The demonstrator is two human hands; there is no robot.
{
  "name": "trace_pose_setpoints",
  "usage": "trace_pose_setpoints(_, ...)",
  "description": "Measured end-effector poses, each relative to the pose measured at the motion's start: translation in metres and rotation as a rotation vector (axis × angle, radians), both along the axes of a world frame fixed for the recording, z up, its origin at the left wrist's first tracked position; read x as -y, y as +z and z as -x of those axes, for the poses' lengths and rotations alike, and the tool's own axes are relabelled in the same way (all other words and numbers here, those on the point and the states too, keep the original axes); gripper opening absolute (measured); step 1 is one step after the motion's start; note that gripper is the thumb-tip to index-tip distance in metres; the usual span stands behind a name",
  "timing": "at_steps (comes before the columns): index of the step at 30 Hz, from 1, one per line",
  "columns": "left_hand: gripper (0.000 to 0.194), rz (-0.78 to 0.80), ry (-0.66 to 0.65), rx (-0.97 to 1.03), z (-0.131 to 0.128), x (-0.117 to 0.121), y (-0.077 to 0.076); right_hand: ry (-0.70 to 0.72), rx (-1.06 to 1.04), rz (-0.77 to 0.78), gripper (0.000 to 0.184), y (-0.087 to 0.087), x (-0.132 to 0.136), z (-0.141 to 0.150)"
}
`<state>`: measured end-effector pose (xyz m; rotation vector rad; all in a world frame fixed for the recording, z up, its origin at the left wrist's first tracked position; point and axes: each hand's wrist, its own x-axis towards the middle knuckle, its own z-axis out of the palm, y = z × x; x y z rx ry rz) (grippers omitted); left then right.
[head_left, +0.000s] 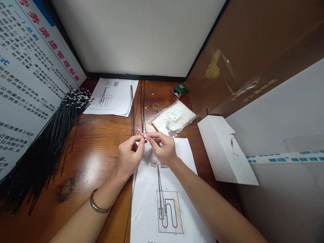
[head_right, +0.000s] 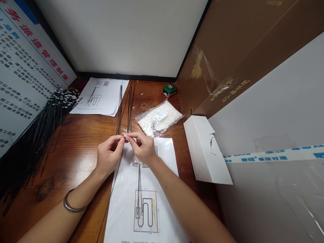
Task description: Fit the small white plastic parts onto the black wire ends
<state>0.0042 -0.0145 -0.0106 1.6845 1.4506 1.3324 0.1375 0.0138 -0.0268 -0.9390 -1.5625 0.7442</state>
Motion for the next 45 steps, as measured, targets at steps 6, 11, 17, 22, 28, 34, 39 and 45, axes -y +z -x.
trace_pose_setpoints(6, 0.015, -0.077, 0.015, -0.087, 0.0005, 0.0, 0.0015, 0.009, 0.026, -0.016, 0.014, 0.0027, -0.0001, 0.0001)
trace_pose_setpoints(11, 0.017, -0.1, -0.004, -0.13, 0.0013, -0.0001, 0.0013, 0.019, 0.034, -0.035, 0.011, 0.0016, -0.0018, 0.0)
trace_pose_setpoints(17, 0.017, -0.084, -0.02, -0.118, 0.0019, 0.0003, 0.002, 0.087, -0.012, 0.004, 0.01, -0.0011, -0.0031, -0.0011)
trace_pose_setpoints(22, 0.017, 0.012, -0.021, -0.017, 0.0021, -0.0007, 0.0003, 0.087, -0.019, -0.006, 0.01, -0.002, -0.0034, -0.0003)
trace_pose_setpoints(28, 0.016, 0.069, -0.009, 0.097, 0.0007, -0.0014, 0.0006, 0.017, 0.028, -0.068, 0.011, -0.0017, -0.0035, 0.0008)
trace_pose_setpoints(34, 0.015, 0.073, 0.014, 0.095, -0.0001, -0.0007, 0.003, -0.044, 0.089, -0.173, 0.012, 0.0031, -0.0028, 0.0015)
trace_pose_setpoints(39, 0.016, 0.087, 0.002, 0.085, 0.0002, -0.001, 0.0024, -0.051, 0.107, -0.211, 0.012, 0.0037, -0.0028, 0.0019)
trace_pose_setpoints(45, 0.015, 0.067, 0.0, 0.034, 0.0002, -0.001, 0.0017, -0.053, 0.117, -0.259, 0.013, 0.0023, -0.0037, 0.0016)
